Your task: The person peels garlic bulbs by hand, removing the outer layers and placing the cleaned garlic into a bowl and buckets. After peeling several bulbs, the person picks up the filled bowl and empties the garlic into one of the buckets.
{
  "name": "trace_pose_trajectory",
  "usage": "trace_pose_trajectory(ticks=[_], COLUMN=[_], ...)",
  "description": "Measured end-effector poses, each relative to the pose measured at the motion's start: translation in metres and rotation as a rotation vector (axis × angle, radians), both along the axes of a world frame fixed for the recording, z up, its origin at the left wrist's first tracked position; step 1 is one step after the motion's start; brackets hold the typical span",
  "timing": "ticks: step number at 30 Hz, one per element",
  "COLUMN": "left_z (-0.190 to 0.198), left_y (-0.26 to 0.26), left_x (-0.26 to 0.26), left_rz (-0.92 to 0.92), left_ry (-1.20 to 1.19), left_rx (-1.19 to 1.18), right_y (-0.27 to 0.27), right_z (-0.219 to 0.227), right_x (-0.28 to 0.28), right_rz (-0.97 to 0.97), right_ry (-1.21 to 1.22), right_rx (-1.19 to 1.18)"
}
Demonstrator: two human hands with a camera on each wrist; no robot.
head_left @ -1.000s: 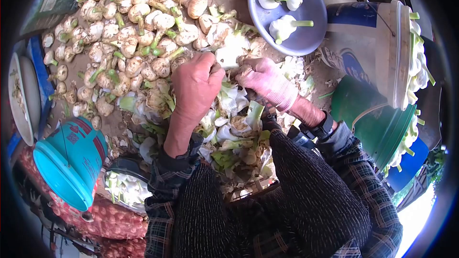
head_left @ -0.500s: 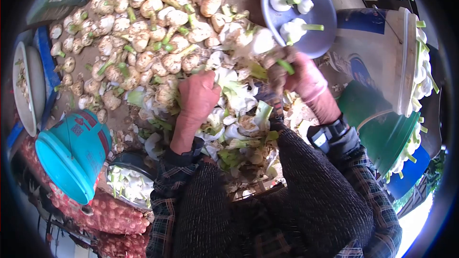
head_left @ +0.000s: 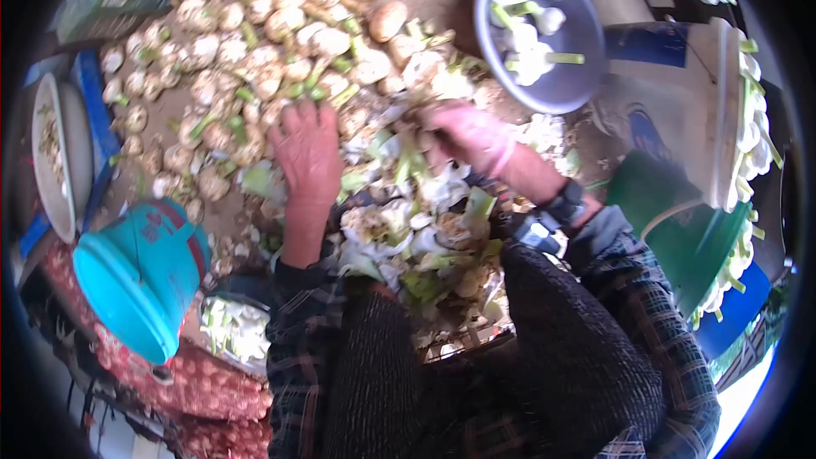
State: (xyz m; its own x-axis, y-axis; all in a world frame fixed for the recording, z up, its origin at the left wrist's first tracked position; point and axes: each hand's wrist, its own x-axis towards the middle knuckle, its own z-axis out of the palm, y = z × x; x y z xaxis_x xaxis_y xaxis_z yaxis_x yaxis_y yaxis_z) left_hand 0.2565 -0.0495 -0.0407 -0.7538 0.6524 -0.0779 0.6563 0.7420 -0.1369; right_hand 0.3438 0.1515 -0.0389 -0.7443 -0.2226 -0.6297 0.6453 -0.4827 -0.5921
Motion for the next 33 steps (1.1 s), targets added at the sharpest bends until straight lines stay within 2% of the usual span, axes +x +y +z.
trace_pose_trajectory(ticks=[1,3,4,6,7,8,9,11,13,16,18,22,25,28,29,31,32,33], left_z=[-0.004,-0.008,-0.001,0.021,0.025,0.030,0.034,0.042,0.043,0.043,0.044,0.043,0.042,0.027,0.025,0.023,0.026,0.022], left_y=[0.001,0.000,0.001,-0.001,-0.001,0.003,0.007,0.012,0.013,0.012,0.013,0.018,0.015,0.007,0.006,0.008,0.010,0.009], left_x=[0.000,-0.002,-0.003,-0.005,-0.001,0.006,0.013,0.019,0.021,0.023,0.024,0.023,0.022,0.026,0.026,0.025,0.026,0.025], left_rz=[-0.015,0.044,0.033,-0.023,-0.029,-0.071,-0.112,-0.172,-0.094,-0.059,-0.042,-0.012,0.028,0.425,0.428,0.711,0.624,0.627], left_ry=[-0.005,-0.072,-0.073,-0.172,-0.170,-0.223,-0.277,-0.300,-0.412,-0.473,-0.500,-0.533,-0.595,-1.156,-1.156,-1.534,-1.704,-1.704], left_rx=[0.035,-0.072,-0.049,0.228,0.235,0.311,0.385,0.454,0.684,0.712,0.696,0.735,0.775,1.137,1.132,1.348,1.605,1.605], right_y=[-0.006,-0.009,-0.010,-0.013,-0.015,-0.020,-0.022,-0.023,-0.018,-0.017,-0.018,-0.009,-0.004,-0.001,-0.001,-0.001,-0.001,-0.001], right_z=[0.000,0.001,0.006,0.018,0.022,0.020,0.019,0.038,0.043,0.035,0.030,0.027,0.037,0.044,0.045,0.046,0.045,0.044], right_x=[-0.002,-0.007,-0.008,-0.012,-0.015,-0.016,-0.015,-0.025,-0.026,-0.022,-0.018,-0.013,-0.012,-0.012,-0.012,-0.011,-0.011,-0.011], right_rz=[-0.003,0.042,0.004,-0.001,0.029,-0.045,-0.047,0.173,0.240,0.259,0.069,0.009,-0.071,-0.027,-0.028,0.001,0.002,0.091], right_ry=[-0.073,-0.179,-0.170,-0.149,-0.135,-0.026,-0.025,-0.017,0.014,-0.007,0.012,0.062,-0.029,0.108,0.107,0.164,0.163,0.368], right_rx=[0.043,0.066,0.073,0.116,0.158,0.098,0.100,0.328,0.343,0.307,0.139,0.043,-0.074,-0.005,-0.011,0.203,0.201,0.440])
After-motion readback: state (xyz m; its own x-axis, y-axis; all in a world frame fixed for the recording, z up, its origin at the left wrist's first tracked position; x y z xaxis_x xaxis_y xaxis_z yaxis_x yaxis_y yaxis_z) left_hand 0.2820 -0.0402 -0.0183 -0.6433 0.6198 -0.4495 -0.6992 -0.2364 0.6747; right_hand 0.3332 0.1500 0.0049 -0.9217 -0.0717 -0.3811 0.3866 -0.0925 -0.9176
